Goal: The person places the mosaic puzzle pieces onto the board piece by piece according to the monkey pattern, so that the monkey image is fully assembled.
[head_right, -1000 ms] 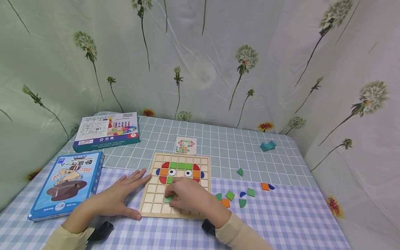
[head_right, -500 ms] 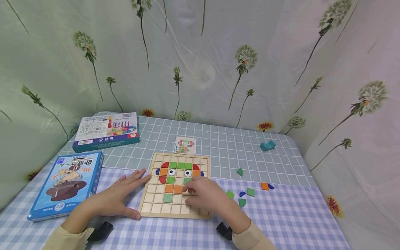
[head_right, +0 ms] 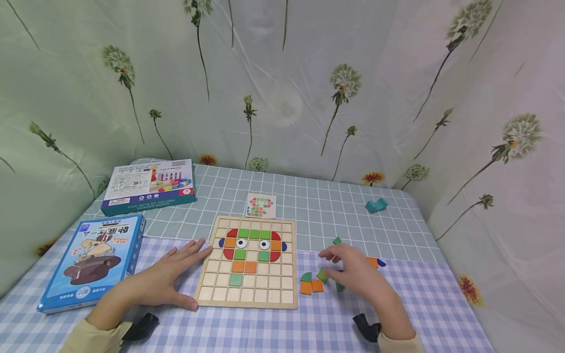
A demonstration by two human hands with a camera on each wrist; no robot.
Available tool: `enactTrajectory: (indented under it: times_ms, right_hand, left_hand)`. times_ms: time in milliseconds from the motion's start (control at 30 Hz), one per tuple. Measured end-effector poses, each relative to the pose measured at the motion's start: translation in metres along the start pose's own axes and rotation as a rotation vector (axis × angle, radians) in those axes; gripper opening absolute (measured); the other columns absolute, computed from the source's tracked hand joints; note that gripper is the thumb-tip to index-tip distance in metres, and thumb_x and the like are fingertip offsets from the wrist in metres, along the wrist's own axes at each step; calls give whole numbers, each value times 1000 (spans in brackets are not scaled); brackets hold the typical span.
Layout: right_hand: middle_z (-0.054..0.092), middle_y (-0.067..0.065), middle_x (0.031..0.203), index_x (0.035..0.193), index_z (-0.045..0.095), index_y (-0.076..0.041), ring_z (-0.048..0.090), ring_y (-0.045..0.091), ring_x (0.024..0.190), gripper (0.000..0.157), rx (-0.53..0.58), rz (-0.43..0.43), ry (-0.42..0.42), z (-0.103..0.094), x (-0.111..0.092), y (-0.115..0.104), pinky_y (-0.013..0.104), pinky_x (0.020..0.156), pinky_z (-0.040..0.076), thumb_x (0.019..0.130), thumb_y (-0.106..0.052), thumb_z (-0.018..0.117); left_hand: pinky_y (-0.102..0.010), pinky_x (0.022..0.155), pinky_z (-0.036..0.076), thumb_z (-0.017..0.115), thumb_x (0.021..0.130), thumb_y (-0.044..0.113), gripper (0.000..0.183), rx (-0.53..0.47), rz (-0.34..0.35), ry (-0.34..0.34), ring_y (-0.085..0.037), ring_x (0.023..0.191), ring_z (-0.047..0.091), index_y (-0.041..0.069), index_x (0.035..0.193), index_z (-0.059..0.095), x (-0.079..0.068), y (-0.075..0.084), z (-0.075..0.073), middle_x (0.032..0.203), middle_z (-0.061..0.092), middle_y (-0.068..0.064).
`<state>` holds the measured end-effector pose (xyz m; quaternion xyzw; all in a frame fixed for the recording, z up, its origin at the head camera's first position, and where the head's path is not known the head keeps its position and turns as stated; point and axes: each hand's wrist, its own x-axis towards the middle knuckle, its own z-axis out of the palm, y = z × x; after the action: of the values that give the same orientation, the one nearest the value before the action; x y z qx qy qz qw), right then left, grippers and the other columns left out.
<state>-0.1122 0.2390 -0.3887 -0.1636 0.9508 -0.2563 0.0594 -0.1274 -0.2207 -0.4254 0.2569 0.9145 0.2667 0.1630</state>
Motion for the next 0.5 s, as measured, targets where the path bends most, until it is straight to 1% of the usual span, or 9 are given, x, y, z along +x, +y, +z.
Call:
enactTrajectory:
  times_ms: [33,133,200,233,300,367,467,500]
  right_hand:
    - [77,0,117,125,76,-14,69,19,101,34,-16,18,16,-4,-4,5,44,88,60,93,-17,85]
    - [77,3,117,124,76,-11,69,20,101,36,-34,61,45,-11,-15,18,46,87,60,90,-17,87]
    - [78,1,117,124,77,-12,70,19,100,37,-19,81,41,-13,-21,22,44,88,60,89,-18,88]
    - [78,1,116,124,77,-12,70,18,99,37,-6,79,33,-12,-23,22,42,88,60,89,-19,88]
    - [78,-1,116,123,77,-13,71,15,97,37,20,48,13,-9,-26,21,39,87,61,89,-20,88]
    - [78,-4,116,122,77,-15,70,9,96,36,53,36,-23,-2,-27,17,33,87,61,88,-21,89]
    - [78,-4,116,119,77,-15,68,5,94,35,107,-14,-67,8,-27,11,30,86,61,87,-20,90]
    - [77,-6,116,118,78,-16,66,3,94,34,119,-12,-81,12,-27,9,28,85,60,87,-22,90]
  left_hand:
    - [-80,127,11,91,72,67,125,0,0,-3,-50,166,16,19,171,32,0,0,0,180,20,-19]
    - [-80,127,11,91,72,68,125,-2,1,-7,-50,166,15,19,171,32,0,0,-1,180,19,-19]
    - [-80,127,12,90,72,68,125,-1,1,-9,-50,165,16,19,171,32,0,0,-1,180,19,-19]
    - [-80,126,12,90,72,68,125,0,2,-7,-51,165,16,19,171,32,0,0,-1,180,19,-19]
    - [-80,126,11,91,72,68,125,1,2,-5,-51,165,16,20,171,32,0,-1,-1,180,19,-19]
    - [-80,126,11,91,72,68,125,2,0,-3,-51,165,16,20,171,32,-1,-1,-1,180,19,-19]
    - [-80,127,11,90,72,68,124,-1,1,-1,-51,165,16,21,171,32,-1,0,0,180,19,-19]
    - [-80,127,11,90,72,68,124,-2,1,-2,-51,165,16,21,171,32,-1,0,0,180,19,-19]
